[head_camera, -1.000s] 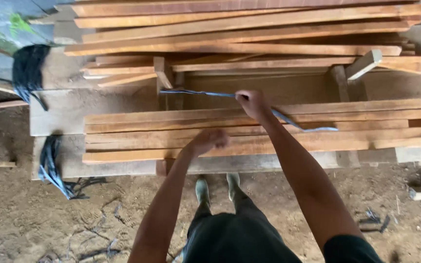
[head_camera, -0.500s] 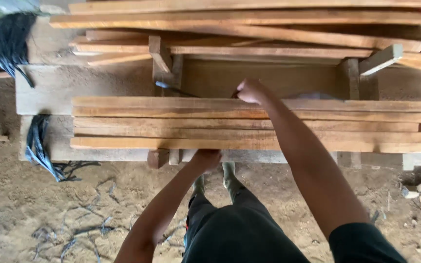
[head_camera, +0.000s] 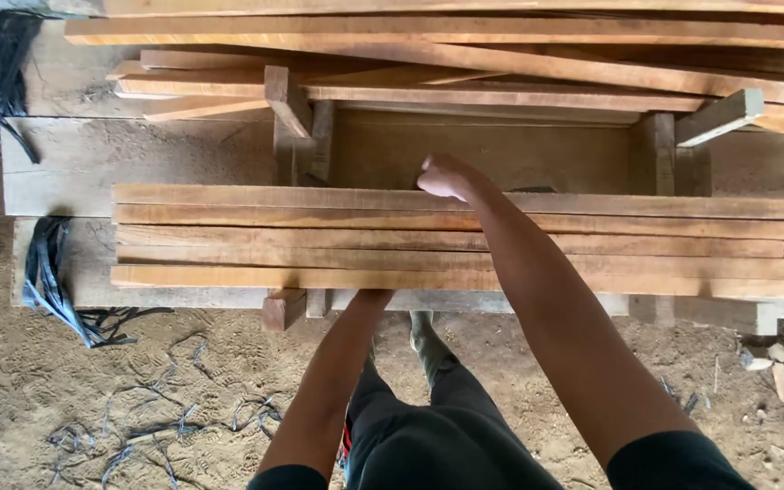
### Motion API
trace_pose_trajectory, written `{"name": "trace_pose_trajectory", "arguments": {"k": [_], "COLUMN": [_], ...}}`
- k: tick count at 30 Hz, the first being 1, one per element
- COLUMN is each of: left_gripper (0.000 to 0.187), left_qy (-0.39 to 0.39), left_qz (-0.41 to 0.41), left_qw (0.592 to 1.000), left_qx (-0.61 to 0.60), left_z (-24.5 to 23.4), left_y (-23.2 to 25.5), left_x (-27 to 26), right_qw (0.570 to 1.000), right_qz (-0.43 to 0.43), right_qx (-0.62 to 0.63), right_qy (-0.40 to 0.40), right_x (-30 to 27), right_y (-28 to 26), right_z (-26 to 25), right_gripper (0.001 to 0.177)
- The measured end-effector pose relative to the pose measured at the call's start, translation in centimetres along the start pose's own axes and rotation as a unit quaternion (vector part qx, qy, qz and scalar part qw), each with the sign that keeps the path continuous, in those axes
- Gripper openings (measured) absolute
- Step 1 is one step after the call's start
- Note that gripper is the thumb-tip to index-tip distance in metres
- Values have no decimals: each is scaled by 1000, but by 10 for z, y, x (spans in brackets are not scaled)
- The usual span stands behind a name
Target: Bundling long strips of wood together using flexible tying material.
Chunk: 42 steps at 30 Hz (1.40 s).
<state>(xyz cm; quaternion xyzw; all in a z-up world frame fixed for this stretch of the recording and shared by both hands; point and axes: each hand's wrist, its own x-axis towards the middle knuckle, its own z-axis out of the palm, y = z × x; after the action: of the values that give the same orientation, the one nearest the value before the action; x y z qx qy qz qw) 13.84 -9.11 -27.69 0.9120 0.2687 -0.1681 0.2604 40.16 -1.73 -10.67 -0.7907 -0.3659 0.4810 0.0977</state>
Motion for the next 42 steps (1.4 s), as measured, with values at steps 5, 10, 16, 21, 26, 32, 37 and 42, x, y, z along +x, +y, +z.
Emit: {"name": "trace_pose_trajectory", "arguments": {"k": [5, 10, 16, 21, 26, 32, 37, 42], "left_gripper": [58, 70, 39, 24, 26, 35, 45, 46], "left_qy": [46, 114, 182, 193, 128, 79, 125, 93], "left_qz": [-15, -23, 5, 15, 45, 88, 159, 134], "left_qw": [999, 992, 980, 981, 989, 974, 945, 887], "left_qx": [22, 49, 84, -12, -66, -194, -256, -432], "left_z": [30, 59, -5, -83, -51, -76, -81, -99], "left_y": [-9, -46, -18, 13, -18, -16, -23, -23], "left_x": [-9, -4, -37, -79, -65, -79, -89, -104], "right_qw": [995, 941, 870, 935, 940, 922, 903, 828], "right_qz": [-49, -174, -261, -198, -216, -215, -212, -294], "right_qx": [-31, -139, -233, -93, 13, 127, 208, 357], "right_qy": [77, 255, 348, 278, 263, 294, 311, 317], "right_x": [-14, 7, -23, -96, -157, -183, -186, -176], "right_y": [-2, 21, 17, -5, -8, -6, -11, -15], "right_z": [1, 18, 26, 30, 59, 95, 116, 133], "right_gripper": [53, 21, 25, 28, 27, 25, 19, 14]}}
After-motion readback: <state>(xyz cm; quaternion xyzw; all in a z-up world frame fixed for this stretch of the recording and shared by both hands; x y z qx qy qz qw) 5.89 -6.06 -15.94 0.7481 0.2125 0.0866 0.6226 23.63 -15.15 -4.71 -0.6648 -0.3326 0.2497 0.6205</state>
